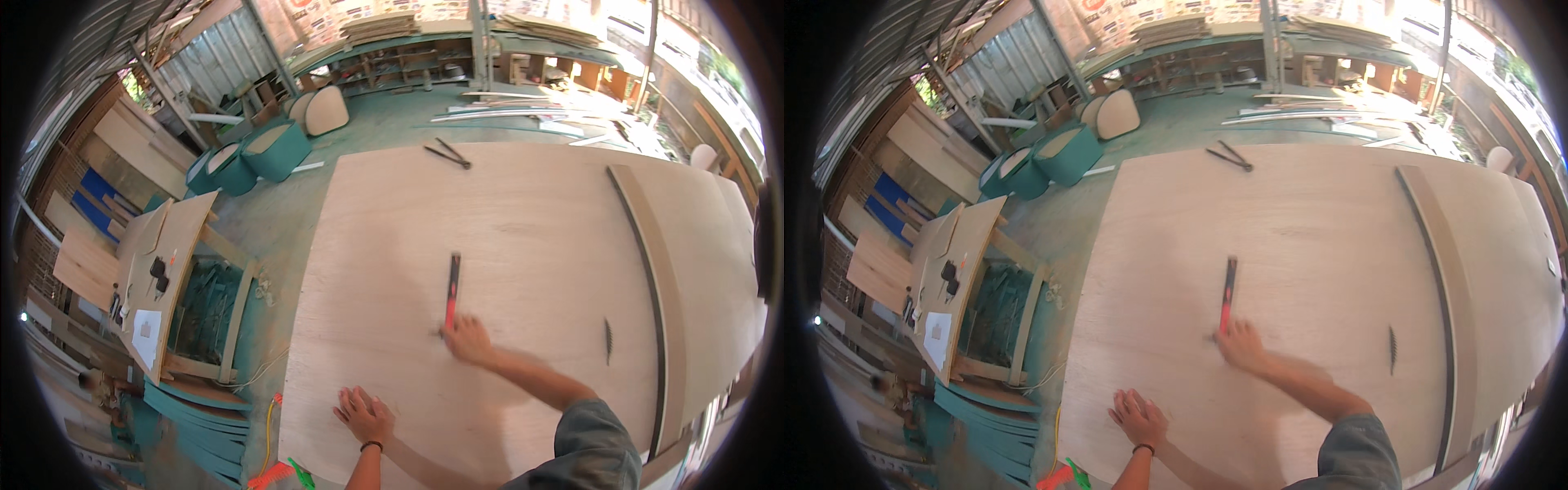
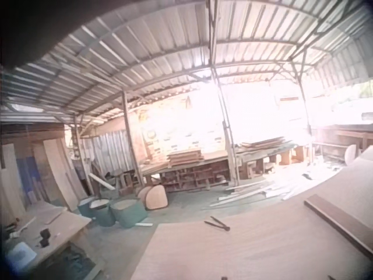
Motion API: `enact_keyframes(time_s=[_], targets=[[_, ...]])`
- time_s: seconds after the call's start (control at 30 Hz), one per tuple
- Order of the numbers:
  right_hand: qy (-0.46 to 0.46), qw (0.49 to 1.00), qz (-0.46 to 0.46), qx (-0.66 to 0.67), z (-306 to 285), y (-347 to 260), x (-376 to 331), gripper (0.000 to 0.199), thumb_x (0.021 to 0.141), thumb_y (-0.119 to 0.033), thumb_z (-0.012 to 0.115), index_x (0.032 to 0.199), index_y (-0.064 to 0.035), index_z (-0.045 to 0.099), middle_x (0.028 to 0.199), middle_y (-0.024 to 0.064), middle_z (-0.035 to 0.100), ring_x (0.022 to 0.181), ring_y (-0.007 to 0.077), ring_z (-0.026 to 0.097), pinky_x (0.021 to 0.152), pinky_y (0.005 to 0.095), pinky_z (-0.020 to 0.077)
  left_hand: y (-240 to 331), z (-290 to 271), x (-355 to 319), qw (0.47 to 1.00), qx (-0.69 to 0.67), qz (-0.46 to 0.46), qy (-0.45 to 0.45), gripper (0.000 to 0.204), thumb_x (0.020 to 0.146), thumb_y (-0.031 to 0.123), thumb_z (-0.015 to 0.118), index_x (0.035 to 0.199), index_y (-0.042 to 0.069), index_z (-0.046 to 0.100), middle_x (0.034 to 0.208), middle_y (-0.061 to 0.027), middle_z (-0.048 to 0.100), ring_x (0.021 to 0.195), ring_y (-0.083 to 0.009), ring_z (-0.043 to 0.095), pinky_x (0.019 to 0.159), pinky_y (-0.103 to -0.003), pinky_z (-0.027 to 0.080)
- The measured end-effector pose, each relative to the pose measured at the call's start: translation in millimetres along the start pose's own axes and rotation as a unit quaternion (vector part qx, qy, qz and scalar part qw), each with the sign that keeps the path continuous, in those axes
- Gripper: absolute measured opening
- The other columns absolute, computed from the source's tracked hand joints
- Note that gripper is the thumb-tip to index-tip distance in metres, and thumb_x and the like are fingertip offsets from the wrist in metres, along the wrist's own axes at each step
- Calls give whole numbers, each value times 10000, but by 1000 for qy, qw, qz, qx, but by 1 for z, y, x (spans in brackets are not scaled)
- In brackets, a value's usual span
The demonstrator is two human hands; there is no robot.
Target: The person hammers a wooden strip onto a board, measures the width of a white cabinet panel with a tape measure, and trims the edge of the panel with a utility knife.
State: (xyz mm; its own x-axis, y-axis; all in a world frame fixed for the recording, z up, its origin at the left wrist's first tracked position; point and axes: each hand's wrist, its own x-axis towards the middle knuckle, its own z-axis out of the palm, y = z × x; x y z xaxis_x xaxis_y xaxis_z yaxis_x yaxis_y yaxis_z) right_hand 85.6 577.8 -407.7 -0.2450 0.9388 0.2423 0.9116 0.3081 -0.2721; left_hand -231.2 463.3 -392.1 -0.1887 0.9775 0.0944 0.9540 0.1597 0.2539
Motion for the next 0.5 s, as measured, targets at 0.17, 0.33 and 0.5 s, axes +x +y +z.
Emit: enact_keyframes(time_s=[0.17, 0.33, 0.5], targets=[[-100, 990, 47, 85, -74, -98, -227, 332, 852, -195, 671, 1172, -117, 625, 1131, 161, 588, 1029, 355, 584, 843, 501, 452, 3, 4, -24, 998, -49, 44, 20, 584, 927, 370, 607, 1405, 55, 494, 1523, -198, 388, 1501, -356, 249, 1227, -602, 105], [-25, 988, 90, 123, -141, -161, -369, 360, 870, -203, 692, 1175, -46, 581, 1211, 164, 554, 1167, 361, 514, 961, 508, 429, -12, 12, -82, 988, -137, 65, -13, 592, 911, 321, 653, 1400, 29, 490, 1498, -209, 421, 1450, -371, 328, 1211, -553, 196], [119, 931, 111, 327, -235, -200, -434, 304, 931, -189, 684, 1138, -27, 531, 1288, 164, 553, 1168, 333, 537, 999, 463, 426, 19, -20, -242, 922, -379, 19, -71, 536, 947, 272, 662, 1384, 7, 500, 1422, -196, 508, 1323, -340, 482, 1130, -444, 371]])
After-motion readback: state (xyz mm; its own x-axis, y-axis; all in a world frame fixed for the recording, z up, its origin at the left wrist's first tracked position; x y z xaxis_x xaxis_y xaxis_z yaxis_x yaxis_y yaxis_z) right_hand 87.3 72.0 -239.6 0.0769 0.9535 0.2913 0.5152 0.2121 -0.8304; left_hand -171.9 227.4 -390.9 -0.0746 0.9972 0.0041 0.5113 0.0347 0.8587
